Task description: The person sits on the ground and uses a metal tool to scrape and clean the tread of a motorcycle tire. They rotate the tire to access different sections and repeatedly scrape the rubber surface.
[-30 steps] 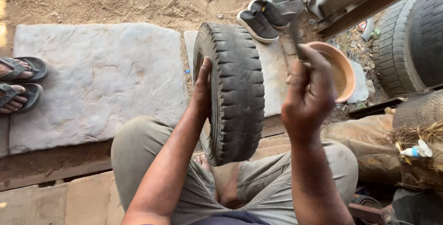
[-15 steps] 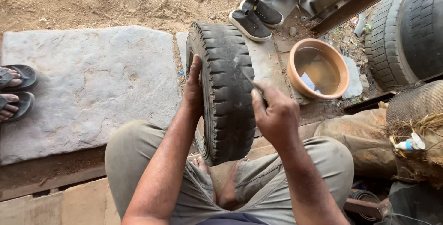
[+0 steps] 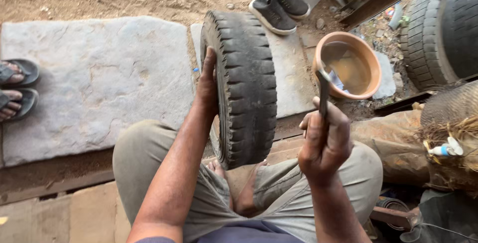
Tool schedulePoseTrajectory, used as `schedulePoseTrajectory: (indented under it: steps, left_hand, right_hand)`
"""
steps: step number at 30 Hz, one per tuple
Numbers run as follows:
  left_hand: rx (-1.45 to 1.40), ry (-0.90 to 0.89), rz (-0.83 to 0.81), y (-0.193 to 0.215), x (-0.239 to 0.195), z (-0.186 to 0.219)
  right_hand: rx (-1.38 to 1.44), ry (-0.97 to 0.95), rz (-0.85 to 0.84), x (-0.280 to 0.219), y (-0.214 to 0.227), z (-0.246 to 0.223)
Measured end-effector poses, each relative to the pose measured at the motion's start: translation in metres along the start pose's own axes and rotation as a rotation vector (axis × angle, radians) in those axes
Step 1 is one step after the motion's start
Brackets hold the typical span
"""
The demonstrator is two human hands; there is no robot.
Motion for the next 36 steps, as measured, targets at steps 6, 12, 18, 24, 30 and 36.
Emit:
schedulePoseTrajectory:
  steps: [6,12,18,24,30,36]
  left_hand:
    - [-0.009,-0.038,-0.059,-0.009,-0.004,0.002]
    - [-0.007,-0.012,-0.051,-0.006,-0.005,0.002]
    - [0.053,-0.001,0.044,-0.005,-0.001,0.003]
    - [0.014,-0.001,-0.075,-0.005,0.001,0.003]
    - [0.103,-0.004,0.093,0.017,0.004,0.003]
    - [0.138,-0.024,0.059,0.009,-0.006,0.010]
  right_hand:
    - [-0.390,0.100,-0.210,0.003,0.003,-0.019]
    - [-0.236,0.021,-0.080,-0.003,0.007,-0.022]
    - [-0.217,-0.072,-0.164,-0.002,0.001,-0.020]
    - [-0.384,0.062,-0.290,-0.009,-0.030,-0.010]
    - [-0.422,0.176,-0.211,0.002,-0.055,-0.001]
    - [-0.062,-0.133,-0.222,0.041,-0.040,0.001]
Point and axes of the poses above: each hand's wrist, its own x-axis towards the middle knuckle, its own y-axis out of the back of the hand, z = x × y, the point moved 2 cm from there along x, towards the middle knuckle, and after that the axes turned 14 degrees about -x, right-handed, at the moved point
